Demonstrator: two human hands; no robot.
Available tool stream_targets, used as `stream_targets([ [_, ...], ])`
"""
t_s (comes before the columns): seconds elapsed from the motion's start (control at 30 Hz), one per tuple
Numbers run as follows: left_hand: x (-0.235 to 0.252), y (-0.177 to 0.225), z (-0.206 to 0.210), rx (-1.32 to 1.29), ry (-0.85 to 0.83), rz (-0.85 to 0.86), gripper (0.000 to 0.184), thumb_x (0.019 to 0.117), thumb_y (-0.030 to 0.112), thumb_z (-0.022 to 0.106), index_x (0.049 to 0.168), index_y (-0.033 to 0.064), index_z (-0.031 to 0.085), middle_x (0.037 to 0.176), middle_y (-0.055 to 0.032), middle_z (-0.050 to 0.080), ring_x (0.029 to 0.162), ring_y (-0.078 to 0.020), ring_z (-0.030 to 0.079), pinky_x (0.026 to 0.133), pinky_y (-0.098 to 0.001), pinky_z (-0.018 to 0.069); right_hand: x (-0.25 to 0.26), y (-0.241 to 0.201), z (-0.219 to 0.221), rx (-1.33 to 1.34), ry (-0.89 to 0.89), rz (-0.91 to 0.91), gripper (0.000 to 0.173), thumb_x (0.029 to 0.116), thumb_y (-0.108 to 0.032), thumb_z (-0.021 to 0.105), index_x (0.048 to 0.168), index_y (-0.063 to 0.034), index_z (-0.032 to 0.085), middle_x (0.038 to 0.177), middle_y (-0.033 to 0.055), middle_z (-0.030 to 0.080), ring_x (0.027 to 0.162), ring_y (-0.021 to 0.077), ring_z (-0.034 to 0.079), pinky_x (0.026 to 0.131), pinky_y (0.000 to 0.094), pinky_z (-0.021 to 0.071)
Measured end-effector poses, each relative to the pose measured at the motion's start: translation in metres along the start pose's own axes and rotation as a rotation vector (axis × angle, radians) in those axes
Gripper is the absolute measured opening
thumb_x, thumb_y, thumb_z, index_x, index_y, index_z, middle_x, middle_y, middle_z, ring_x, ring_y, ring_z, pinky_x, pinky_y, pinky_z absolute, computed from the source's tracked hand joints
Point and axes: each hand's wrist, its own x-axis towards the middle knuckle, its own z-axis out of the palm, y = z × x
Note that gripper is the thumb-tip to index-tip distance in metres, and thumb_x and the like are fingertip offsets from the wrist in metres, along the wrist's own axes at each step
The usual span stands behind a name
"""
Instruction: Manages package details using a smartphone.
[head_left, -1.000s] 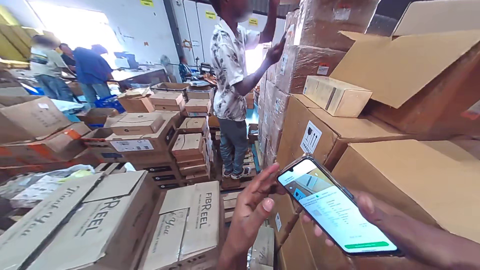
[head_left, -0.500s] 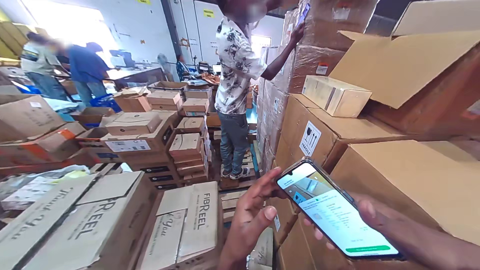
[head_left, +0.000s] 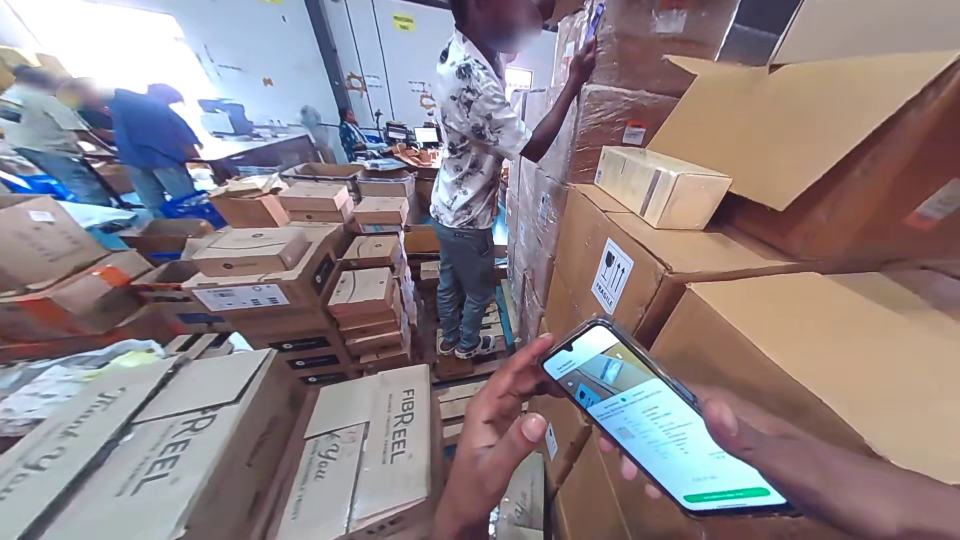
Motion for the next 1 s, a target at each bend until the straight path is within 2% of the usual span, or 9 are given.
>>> stream_targets([
  [0.37,-0.0008,0.0011,-0.0010,-0.007,-0.008,-0.005,0.068,0.1029,0.046,0.055,0.154,0.0031,0.040,0.135,-0.0121,0.064,0.119,-0.0199,0.065,0.104,-0.0385,0.0533,0.0005,0.0006,0.0000,-0.010,-0.006,-0.012,0.076,0.0981,-0.070,0.040,0.143,-0.0084,0.047,0.123,0.0164,0.066,0.104,0.0276,0.070,0.086,0.0389,0.0622],
  [0.73,0.0003,0.0017,-0.0009,0.002,-0.008,-0.012,0.069,0.1028,0.046,0.055,0.153,0.0024,0.040,0.136,-0.0131,0.064,0.118,-0.0209,0.065,0.103,-0.0393,0.0537,0.0002,0.0005,-0.0005,-0.026,-0.007,-0.007,0.078,0.0964,-0.073,0.040,0.139,-0.0084,0.051,0.120,0.0158,0.067,0.102,0.0262,0.070,0.085,0.0376,0.0622],
  [1.0,0.0012,0.0025,-0.0008,0.000,-0.007,-0.018,0.070,0.1029,0.046,0.055,0.153,0.0007,0.039,0.136,-0.0132,0.063,0.119,-0.0207,0.064,0.104,-0.0391,0.0535,0.0007,0.0004,-0.0005,-0.018,0.000,0.003,0.079,0.0966,-0.072,0.040,0.142,-0.0088,0.050,0.122,0.0158,0.066,0.105,0.0270,0.070,0.085,0.0384,0.0622],
])
